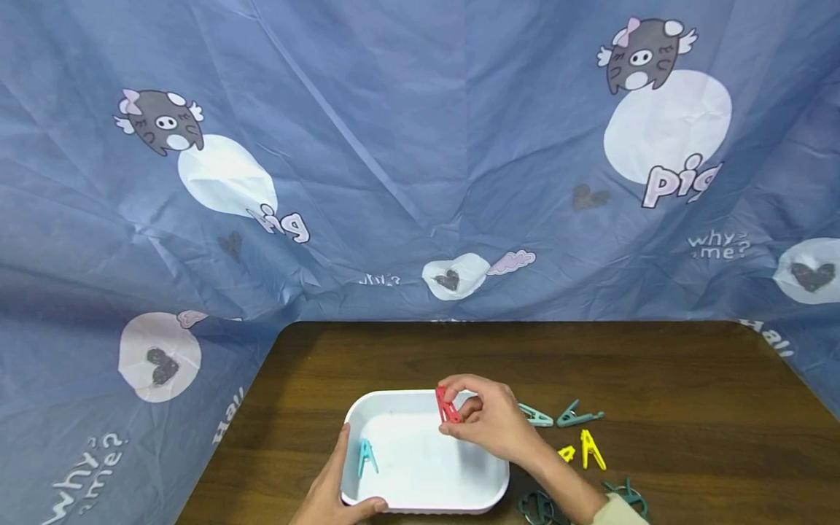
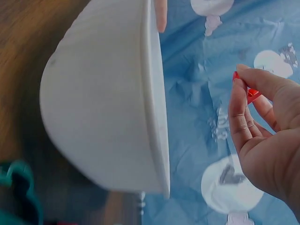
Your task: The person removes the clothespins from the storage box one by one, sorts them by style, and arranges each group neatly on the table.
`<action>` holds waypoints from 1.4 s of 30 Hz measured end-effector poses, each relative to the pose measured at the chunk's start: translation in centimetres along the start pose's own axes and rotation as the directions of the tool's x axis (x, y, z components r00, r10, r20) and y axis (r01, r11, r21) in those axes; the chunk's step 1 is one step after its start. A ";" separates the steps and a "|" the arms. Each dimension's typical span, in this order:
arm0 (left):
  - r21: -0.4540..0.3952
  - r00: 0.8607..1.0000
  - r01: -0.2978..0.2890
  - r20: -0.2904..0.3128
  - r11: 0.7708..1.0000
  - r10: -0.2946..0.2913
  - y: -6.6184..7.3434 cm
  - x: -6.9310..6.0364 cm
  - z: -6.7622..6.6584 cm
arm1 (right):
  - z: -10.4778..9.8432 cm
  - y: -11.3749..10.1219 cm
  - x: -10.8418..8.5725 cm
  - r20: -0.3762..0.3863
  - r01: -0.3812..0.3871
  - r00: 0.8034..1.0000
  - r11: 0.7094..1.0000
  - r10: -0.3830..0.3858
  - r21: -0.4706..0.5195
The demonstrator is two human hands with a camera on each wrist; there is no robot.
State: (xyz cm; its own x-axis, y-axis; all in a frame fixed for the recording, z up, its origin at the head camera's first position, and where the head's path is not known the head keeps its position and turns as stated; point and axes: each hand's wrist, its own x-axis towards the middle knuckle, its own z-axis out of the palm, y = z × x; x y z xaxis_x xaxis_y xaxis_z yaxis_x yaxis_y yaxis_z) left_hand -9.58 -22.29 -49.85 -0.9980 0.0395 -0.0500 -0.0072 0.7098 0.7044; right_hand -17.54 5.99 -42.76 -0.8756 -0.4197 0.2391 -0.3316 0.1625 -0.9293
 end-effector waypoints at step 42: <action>0.028 0.999 -0.036 -0.024 0.999 0.037 0.0 -0.1 0.0 | -10.9 2.7 -6.8 -0.261 -0.141 0.961 0.974 0.092 -0.176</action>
State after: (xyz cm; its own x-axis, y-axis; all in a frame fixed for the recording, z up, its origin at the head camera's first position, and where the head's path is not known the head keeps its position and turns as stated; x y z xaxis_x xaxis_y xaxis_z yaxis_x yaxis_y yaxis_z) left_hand -9.49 -22.30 -49.83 -0.9988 0.0489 -0.0074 0.0305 0.7272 0.6857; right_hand -16.31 18.99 -43.79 -0.9636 -0.1553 0.2175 -0.2612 0.3751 -0.8894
